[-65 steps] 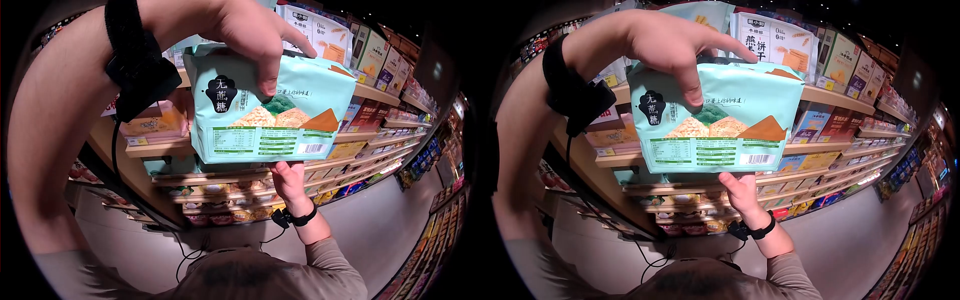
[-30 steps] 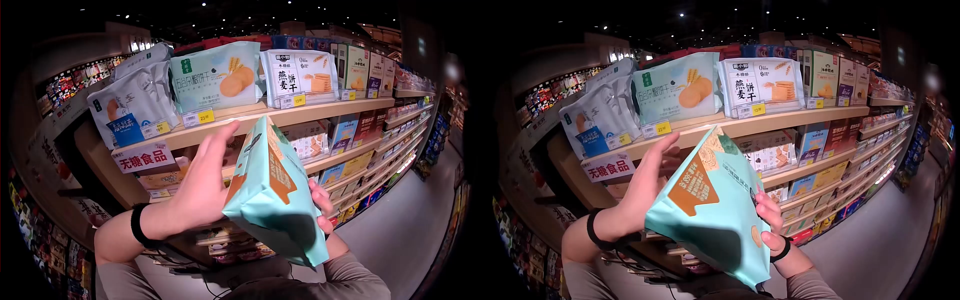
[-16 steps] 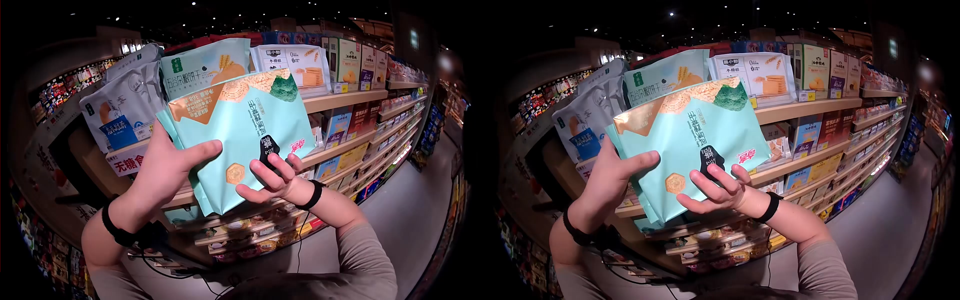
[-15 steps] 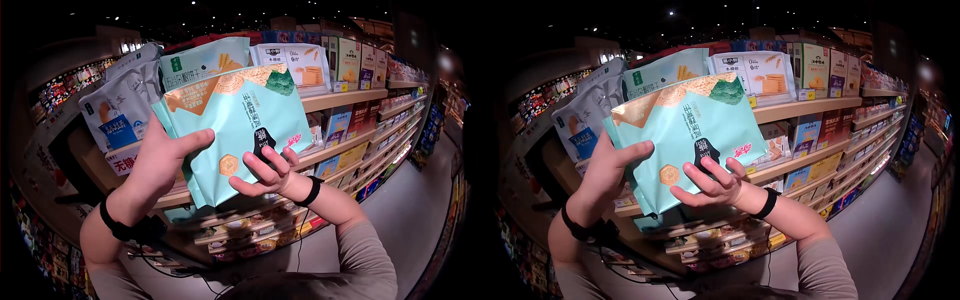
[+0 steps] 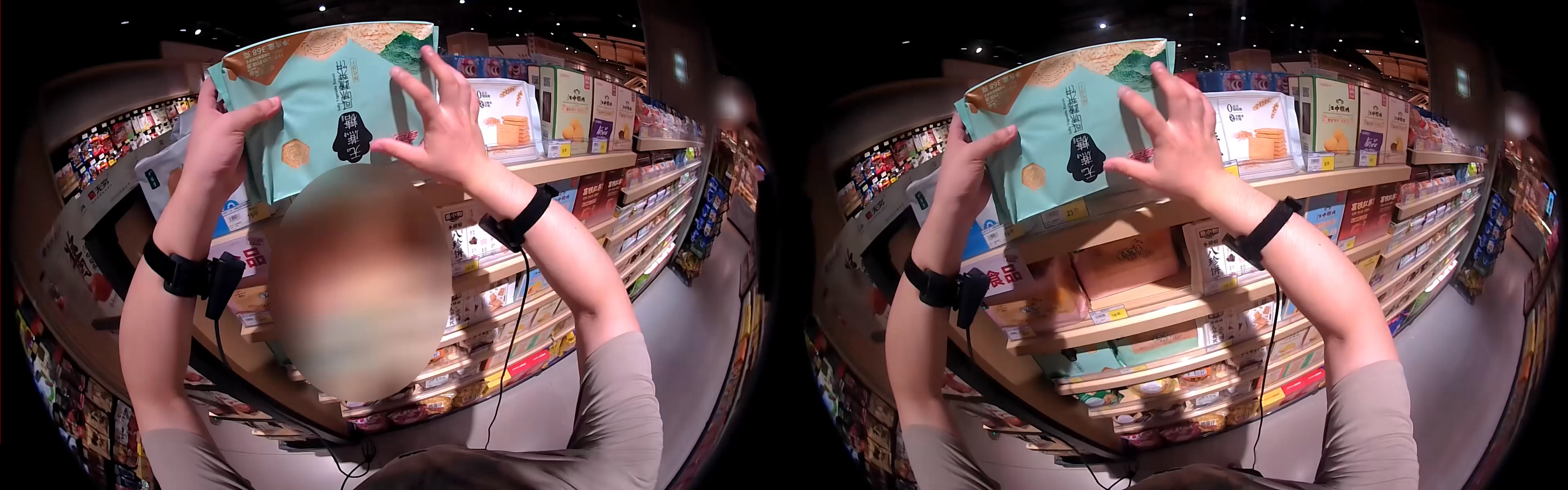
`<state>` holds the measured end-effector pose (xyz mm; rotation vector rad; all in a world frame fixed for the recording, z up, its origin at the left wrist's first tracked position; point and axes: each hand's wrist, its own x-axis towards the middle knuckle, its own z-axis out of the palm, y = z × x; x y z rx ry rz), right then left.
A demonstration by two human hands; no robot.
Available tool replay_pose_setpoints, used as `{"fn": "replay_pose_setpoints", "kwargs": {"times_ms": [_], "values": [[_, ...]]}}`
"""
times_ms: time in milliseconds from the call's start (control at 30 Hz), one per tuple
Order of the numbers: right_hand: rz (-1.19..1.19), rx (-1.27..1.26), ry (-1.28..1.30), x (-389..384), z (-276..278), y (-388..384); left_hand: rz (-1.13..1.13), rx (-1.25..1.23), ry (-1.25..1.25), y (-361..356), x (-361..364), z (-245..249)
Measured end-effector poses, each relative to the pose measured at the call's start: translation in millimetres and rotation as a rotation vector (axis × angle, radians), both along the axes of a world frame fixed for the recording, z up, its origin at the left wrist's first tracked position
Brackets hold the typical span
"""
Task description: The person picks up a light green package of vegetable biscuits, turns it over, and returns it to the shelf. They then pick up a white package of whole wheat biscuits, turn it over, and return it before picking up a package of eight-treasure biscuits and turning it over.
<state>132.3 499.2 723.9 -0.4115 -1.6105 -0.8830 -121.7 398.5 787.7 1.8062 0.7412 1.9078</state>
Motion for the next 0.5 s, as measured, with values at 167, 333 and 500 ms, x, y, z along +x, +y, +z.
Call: {"fn": "replay_pose_setpoints", "kwargs": {"times_ms": [167,333,500], "values": [[0.167,-0.282,0.087,7,32,12,-0.029,0.083,-0.012,9,-4,2],[0.177,-0.290,-0.038,22,56,10,0.015,0.173,0.053,19,-5,10],[0.129,-0.307,-0.052,10,96,-14,0.329,0.257,0.267,15,11,33]]}}
